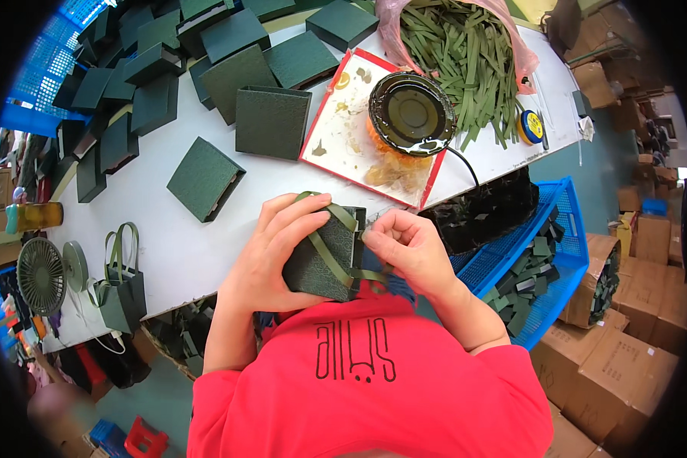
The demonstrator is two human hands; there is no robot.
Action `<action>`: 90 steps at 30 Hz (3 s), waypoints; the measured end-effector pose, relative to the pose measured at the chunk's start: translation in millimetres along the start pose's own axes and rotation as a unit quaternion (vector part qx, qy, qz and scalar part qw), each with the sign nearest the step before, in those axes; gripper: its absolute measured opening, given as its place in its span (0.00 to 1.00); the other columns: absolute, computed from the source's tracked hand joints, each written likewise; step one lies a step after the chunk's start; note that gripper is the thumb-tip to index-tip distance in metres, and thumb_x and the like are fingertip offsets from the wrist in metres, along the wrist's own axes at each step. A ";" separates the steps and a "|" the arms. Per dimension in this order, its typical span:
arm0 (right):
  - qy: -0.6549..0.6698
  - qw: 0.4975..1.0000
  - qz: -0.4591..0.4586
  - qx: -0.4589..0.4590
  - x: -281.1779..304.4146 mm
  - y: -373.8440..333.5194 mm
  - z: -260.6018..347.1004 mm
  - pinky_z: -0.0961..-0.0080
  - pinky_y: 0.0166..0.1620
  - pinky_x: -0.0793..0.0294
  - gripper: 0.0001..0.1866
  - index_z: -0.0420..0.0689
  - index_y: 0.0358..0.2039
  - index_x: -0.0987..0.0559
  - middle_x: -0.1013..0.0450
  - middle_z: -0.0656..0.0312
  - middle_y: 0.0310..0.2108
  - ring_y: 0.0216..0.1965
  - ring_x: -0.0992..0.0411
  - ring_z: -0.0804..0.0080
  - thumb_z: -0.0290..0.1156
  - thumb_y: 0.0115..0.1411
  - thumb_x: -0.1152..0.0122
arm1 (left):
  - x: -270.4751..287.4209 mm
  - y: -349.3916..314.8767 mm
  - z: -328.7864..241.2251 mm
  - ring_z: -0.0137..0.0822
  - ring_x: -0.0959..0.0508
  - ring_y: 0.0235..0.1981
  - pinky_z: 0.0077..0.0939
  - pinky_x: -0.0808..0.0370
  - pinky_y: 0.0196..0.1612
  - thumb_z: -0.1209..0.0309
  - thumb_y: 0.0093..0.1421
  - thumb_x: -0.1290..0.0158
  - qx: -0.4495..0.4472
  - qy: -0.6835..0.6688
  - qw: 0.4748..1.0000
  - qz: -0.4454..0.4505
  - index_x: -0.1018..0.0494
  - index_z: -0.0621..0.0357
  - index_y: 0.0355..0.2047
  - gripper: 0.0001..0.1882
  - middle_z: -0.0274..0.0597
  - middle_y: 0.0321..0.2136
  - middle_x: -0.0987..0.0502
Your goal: The person attaches green ribbon handles to small dark green boxes by hand. They pick up a box, thread a ribbon through the side slots, and pull it tight to secure the handle. The person repeats this process for multiple boxes, placing the finished items on the table.
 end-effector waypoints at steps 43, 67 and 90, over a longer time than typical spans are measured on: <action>-0.315 0.940 -0.003 0.127 -2.4 17.0 -1.6 0.75 0.27 0.34 0.12 0.37 0.24 0.22 0.29 0.60 0.17 0.22 0.33 0.81 0.31 0.60 0.41 | -2.8 -7.8 1.1 0.56 0.37 0.63 0.49 0.38 0.64 0.64 0.37 0.29 0.034 0.010 0.994 0.107 0.34 0.55 0.60 0.47 0.46 0.64 0.34; 0.169 0.937 -0.121 0.280 49.4 -0.9 -1.3 0.82 0.18 0.52 0.19 0.47 0.25 0.36 0.46 0.68 0.18 0.14 0.51 0.84 0.38 0.76 0.59 | 110.0 -103.1 1.8 0.52 0.35 0.64 0.44 0.39 0.66 0.66 0.36 0.24 0.087 0.136 0.950 -0.268 0.39 0.61 0.63 0.54 0.57 0.63 0.36; -0.019 0.948 -0.119 0.293 19.3 5.4 -19.3 0.87 0.22 0.41 0.07 0.38 0.46 0.25 0.23 0.55 0.39 0.19 0.39 0.84 0.20 0.68 0.47 | 205.0 -228.8 -32.8 0.51 0.41 0.67 0.52 0.43 0.65 0.55 0.48 0.32 0.445 0.573 0.618 -0.304 0.31 0.52 0.59 0.38 0.44 0.64 0.35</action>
Point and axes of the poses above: each hand's wrist, its own y-axis towards the middle knuckle, its own x-axis out of the back of the hand, z = x × y, the point moved 5 cm from there along y, towards the middle knuckle
